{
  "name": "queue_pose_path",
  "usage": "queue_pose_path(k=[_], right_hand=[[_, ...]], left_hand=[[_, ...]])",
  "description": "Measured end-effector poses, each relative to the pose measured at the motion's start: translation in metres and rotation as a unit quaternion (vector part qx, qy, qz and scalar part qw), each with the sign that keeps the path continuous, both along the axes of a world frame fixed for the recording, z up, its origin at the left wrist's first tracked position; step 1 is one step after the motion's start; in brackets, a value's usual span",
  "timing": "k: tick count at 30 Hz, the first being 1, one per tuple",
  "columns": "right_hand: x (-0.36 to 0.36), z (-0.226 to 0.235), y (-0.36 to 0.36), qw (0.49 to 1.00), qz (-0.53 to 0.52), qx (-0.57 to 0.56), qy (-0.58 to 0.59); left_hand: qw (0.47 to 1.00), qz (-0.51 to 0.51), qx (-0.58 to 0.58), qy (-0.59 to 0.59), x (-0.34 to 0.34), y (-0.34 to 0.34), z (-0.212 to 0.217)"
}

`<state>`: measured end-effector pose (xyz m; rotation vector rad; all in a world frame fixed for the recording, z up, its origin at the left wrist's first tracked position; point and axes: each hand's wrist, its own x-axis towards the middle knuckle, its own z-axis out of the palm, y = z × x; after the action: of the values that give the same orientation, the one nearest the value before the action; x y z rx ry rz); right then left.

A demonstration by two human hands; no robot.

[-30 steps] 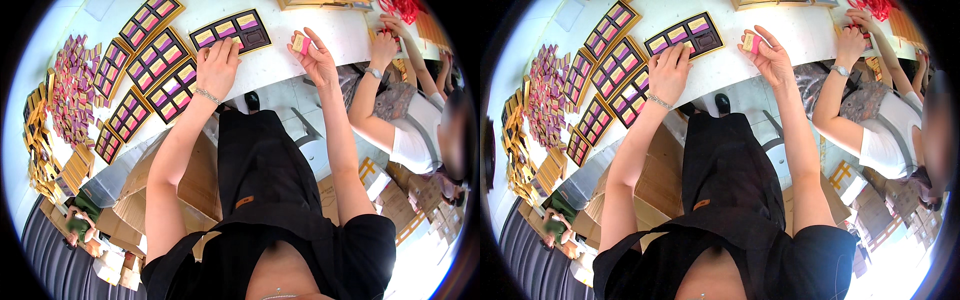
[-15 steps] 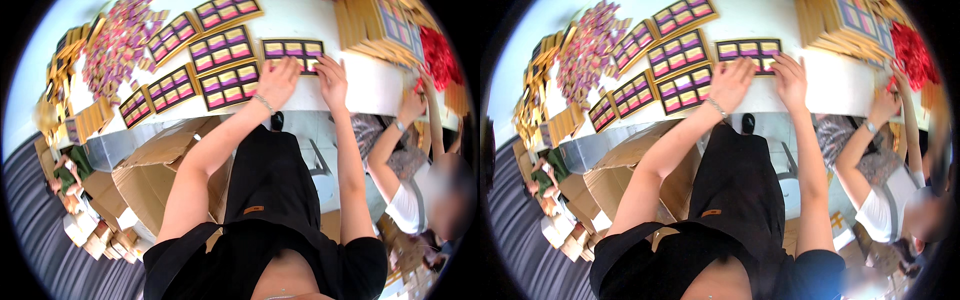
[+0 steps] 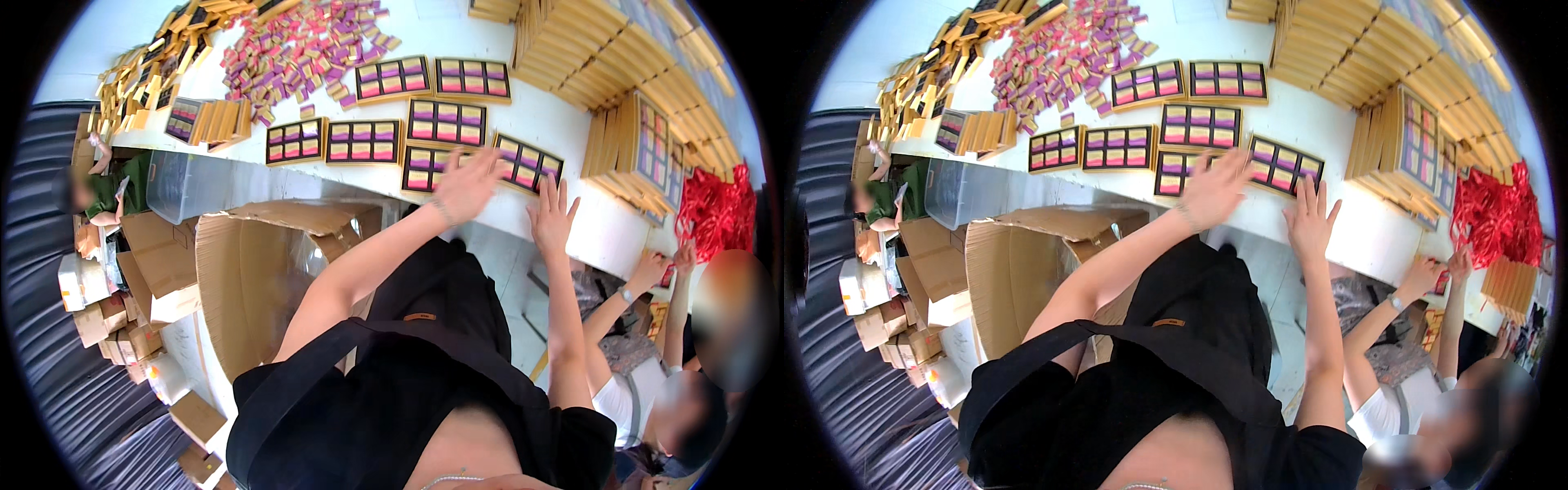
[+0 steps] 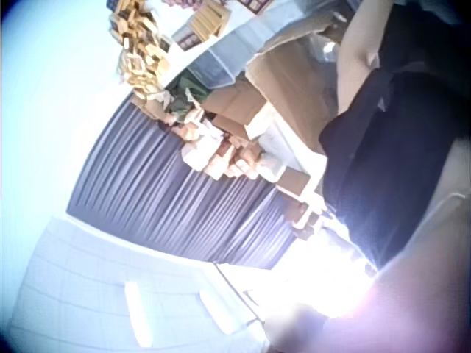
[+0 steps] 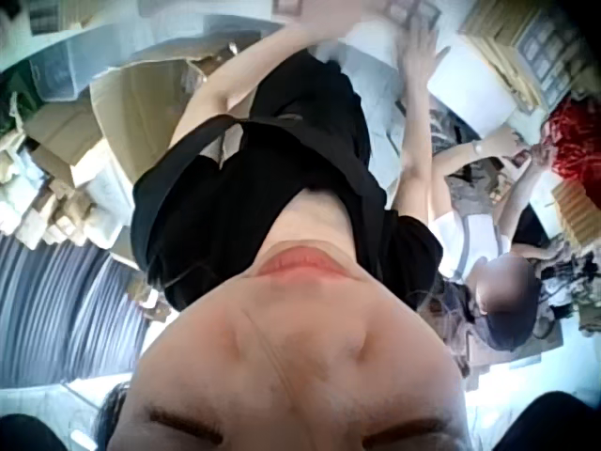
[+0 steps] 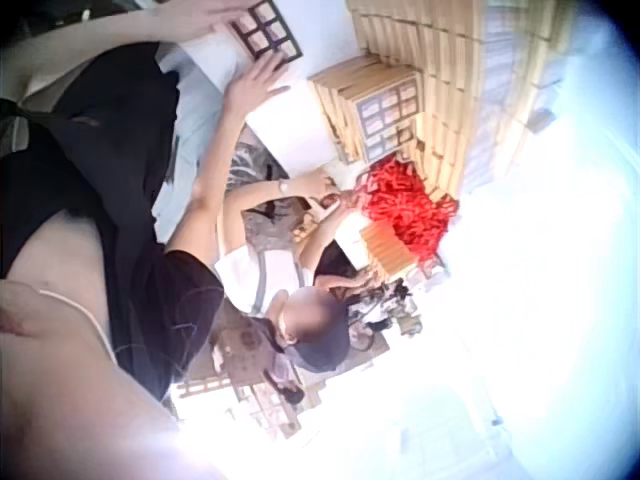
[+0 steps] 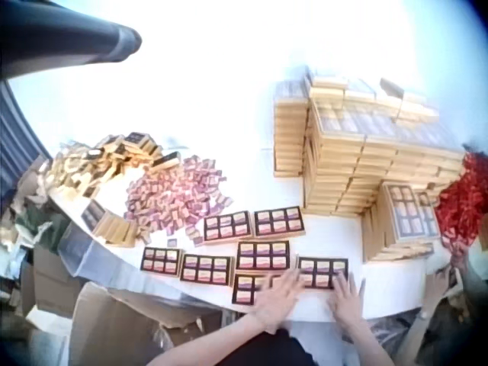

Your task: The person places small pink and gold wrapped items into rectangular wooden palettes with multiple compartments. They arrange the items by hand, then place clear plastic covers over the filled palettes and stack them on the table.

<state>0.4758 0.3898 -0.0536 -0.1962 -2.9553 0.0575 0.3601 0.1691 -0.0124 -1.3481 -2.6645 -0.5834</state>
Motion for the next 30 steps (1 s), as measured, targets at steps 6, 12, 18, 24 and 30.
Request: queue_pose_path(k=[6, 12, 18, 24, 30], right_hand=[[-0.194, 0.077, -0.059, 0.951, 0.058, -0.248, 0.175], [-0.468, 0.047, -0.111, 0.988, -0.007, -0.154, 0.0], [-0.533, 0.02, -0.156, 0.989, -0.131, -0.02, -0.065], [-0.454, 0.002, -0.119, 0.935, 0.23, -0.252, 0.098], [-0.379, 0.043, -0.144, 0.883, 0.409, -0.212, -0.088]], left_hand=[[0.963, 0.267, 0.027, -0.027, -0.132, -0.167, 0.004], [0.977, 0.167, -0.001, -0.131, -0.221, -0.191, -0.01], [0.963, 0.117, 0.003, -0.242, -0.25, -0.195, -0.027], [0.956, 0.113, 0.042, -0.269, -0.272, -0.203, -0.046], [0.957, 0.153, 0.01, -0.246, -0.292, -0.215, -0.05]])
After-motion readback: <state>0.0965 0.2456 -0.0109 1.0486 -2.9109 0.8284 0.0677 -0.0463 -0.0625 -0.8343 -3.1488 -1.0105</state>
